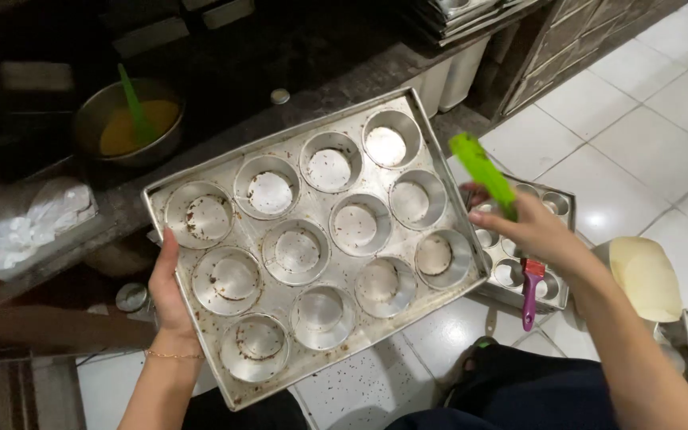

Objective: Scraping and scrubbing cupcake baking trays using a spatula and a scouring pad.

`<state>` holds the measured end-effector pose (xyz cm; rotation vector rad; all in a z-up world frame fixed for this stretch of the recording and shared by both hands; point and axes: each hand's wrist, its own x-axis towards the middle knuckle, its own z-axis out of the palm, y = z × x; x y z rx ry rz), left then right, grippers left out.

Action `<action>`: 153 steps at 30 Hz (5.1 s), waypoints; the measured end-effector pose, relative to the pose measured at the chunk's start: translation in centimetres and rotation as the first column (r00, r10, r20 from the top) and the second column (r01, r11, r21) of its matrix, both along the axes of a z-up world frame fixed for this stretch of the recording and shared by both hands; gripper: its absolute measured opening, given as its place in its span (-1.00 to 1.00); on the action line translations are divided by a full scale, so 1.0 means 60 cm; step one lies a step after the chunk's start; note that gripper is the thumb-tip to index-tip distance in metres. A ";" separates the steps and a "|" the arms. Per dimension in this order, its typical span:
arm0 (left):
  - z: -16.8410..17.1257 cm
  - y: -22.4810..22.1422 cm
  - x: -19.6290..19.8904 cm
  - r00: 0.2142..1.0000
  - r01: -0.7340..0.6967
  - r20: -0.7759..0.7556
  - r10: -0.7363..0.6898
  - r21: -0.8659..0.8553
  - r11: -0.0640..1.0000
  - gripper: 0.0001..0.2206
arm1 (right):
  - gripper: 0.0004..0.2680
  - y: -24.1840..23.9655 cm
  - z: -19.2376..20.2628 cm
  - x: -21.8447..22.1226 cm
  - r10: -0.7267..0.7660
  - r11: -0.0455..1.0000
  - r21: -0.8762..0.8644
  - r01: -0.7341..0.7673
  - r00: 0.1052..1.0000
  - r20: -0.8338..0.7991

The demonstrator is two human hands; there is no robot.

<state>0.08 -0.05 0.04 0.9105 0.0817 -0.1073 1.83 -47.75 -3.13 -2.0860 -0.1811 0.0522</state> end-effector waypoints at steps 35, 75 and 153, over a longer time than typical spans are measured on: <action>-0.035 -0.130 0.041 0.975 -0.211 0.001 0.224 -0.327 0.921 -0.40 | -0.80 0.216 0.025 -0.102 -0.129 0.984 0.120 0.135 0.990 -0.055; -0.072 -0.119 -0.027 0.915 -0.099 0.362 0.178 -0.226 0.969 -0.42 | -0.69 0.294 0.098 -0.118 0.559 0.533 -0.830 -0.167 0.805 0.198; -0.630 -0.169 -0.074 0.598 -0.374 -0.147 -0.788 0.818 -0.437 0.14 | -0.74 0.034 -0.012 -0.060 -0.034 0.351 -0.921 -0.169 0.981 -0.193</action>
